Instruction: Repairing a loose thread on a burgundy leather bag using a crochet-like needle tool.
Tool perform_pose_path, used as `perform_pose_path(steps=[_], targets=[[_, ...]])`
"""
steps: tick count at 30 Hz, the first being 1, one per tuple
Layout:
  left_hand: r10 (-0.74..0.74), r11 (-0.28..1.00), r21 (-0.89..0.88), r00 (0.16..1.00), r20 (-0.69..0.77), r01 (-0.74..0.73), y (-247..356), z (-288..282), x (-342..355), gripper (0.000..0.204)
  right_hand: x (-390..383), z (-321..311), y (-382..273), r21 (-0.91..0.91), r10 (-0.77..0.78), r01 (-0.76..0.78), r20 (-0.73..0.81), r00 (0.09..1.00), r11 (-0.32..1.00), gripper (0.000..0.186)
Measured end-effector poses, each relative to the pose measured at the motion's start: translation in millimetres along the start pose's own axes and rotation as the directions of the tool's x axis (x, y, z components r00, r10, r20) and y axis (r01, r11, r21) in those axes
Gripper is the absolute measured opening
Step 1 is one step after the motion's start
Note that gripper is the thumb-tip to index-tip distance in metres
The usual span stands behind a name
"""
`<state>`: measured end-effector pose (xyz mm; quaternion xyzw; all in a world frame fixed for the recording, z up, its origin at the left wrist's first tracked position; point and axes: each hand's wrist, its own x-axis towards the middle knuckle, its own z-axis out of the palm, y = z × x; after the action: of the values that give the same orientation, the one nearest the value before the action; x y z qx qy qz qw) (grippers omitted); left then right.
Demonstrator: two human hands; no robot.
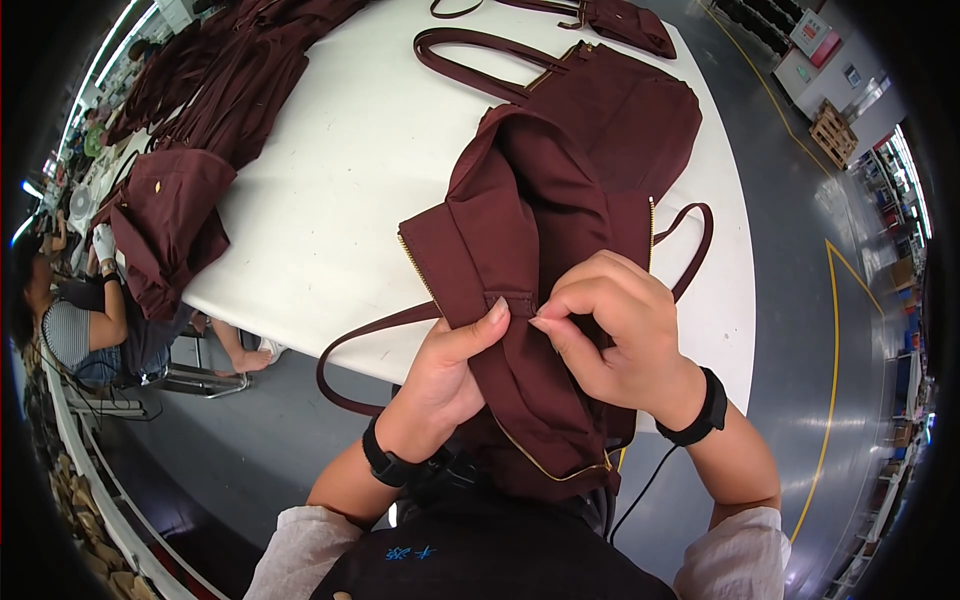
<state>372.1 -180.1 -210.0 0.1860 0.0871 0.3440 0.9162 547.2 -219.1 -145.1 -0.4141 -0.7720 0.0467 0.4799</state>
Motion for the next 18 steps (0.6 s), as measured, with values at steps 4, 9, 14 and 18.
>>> perform_pose_path(steps=[4,9,14,18], targets=[[-0.009,1.0,-0.016,1.0,0.025,0.01,1,-1,0,0.037,1,-1,0,-0.035,-0.021,0.02,-0.032,0.999,0.999,0.016],[-0.014,0.999,-0.03,1.0,0.021,0.015,2,-2,1,0.037,5,-6,4,-0.14,-0.178,0.182,0.039,0.983,0.973,0.019],[-0.035,0.997,-0.061,0.999,0.027,0.036,2,-5,1,0.038,9,-9,8,-0.145,-0.226,0.237,0.085,0.97,0.961,0.019],[-0.061,0.994,-0.089,0.997,0.049,0.065,2,-5,1,0.039,10,-10,5,0.197,0.027,-0.051,0.125,0.992,0.979,0.013]])
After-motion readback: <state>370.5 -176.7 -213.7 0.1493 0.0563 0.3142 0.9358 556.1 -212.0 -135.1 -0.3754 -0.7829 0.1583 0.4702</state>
